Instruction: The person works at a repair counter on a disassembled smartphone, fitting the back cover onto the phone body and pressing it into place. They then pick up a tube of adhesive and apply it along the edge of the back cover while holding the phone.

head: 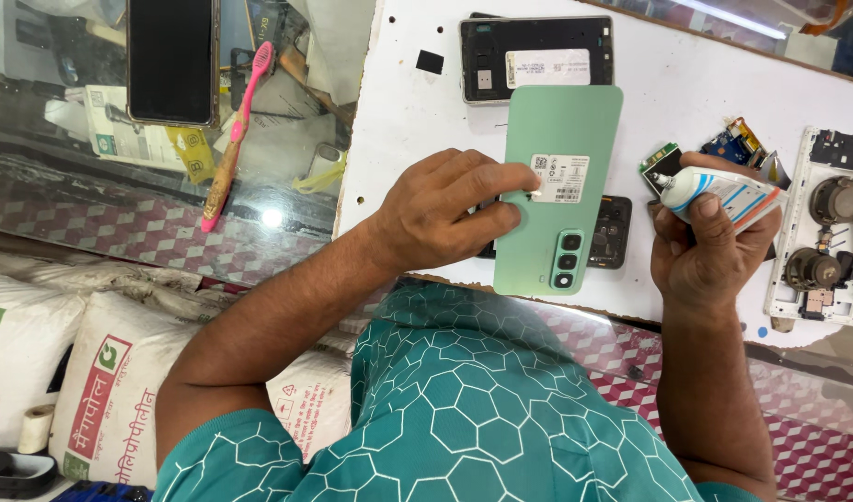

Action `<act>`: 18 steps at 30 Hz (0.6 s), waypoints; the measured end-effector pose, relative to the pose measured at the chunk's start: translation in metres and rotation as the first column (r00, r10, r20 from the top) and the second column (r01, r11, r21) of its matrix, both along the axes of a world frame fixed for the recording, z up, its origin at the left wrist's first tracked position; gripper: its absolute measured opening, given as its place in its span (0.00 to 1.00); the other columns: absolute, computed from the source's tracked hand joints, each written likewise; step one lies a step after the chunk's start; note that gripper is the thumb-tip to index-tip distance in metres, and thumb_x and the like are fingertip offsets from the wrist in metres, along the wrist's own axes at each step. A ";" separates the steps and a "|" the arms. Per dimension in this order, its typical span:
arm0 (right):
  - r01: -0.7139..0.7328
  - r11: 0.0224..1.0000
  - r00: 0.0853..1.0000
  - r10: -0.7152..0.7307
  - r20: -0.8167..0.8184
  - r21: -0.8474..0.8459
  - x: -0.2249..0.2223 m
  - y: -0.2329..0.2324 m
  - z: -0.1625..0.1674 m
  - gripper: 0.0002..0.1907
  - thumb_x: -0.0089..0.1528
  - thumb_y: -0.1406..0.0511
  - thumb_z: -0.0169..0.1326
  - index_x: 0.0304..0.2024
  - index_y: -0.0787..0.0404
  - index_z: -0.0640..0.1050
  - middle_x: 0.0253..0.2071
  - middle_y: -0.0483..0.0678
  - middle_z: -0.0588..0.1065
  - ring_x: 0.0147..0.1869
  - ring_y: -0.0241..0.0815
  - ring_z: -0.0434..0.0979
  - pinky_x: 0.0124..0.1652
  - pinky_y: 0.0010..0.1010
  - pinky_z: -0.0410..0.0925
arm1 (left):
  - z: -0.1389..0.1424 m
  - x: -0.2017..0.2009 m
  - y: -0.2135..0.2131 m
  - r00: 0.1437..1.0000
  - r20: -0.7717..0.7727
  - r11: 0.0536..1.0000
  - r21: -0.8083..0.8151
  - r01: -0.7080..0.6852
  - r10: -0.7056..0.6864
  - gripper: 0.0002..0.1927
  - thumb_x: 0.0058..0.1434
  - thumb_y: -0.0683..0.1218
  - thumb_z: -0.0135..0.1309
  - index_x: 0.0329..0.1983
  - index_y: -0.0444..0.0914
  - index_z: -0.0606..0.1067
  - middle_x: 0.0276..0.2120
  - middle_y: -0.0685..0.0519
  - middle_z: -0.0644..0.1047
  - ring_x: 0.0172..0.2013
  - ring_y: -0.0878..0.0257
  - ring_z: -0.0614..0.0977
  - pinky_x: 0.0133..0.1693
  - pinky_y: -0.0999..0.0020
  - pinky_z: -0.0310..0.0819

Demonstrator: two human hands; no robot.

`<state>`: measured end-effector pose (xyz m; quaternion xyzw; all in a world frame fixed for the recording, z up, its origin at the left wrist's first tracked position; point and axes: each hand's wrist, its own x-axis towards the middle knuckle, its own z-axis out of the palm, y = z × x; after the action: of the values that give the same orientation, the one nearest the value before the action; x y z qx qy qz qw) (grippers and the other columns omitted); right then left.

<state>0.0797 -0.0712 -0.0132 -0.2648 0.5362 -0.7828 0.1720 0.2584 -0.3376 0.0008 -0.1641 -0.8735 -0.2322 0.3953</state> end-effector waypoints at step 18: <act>0.013 1.000 1.000 -0.013 0.001 0.025 0.002 -0.001 0.004 0.21 0.71 0.60 0.67 0.53 0.73 0.78 0.32 0.50 0.76 0.24 0.32 0.71 0.21 0.17 0.61 | 0.006 0.001 0.001 0.999 -0.037 0.998 -0.056 -0.026 0.024 0.11 0.68 0.43 0.62 0.40 0.43 0.69 0.46 0.55 0.78 0.42 0.62 0.82 0.41 0.67 0.79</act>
<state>0.0812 -0.0718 -0.0090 -0.2586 0.5474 -0.7774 0.1705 0.2595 -0.3365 0.0067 -0.1687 -0.8743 -0.1993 0.4092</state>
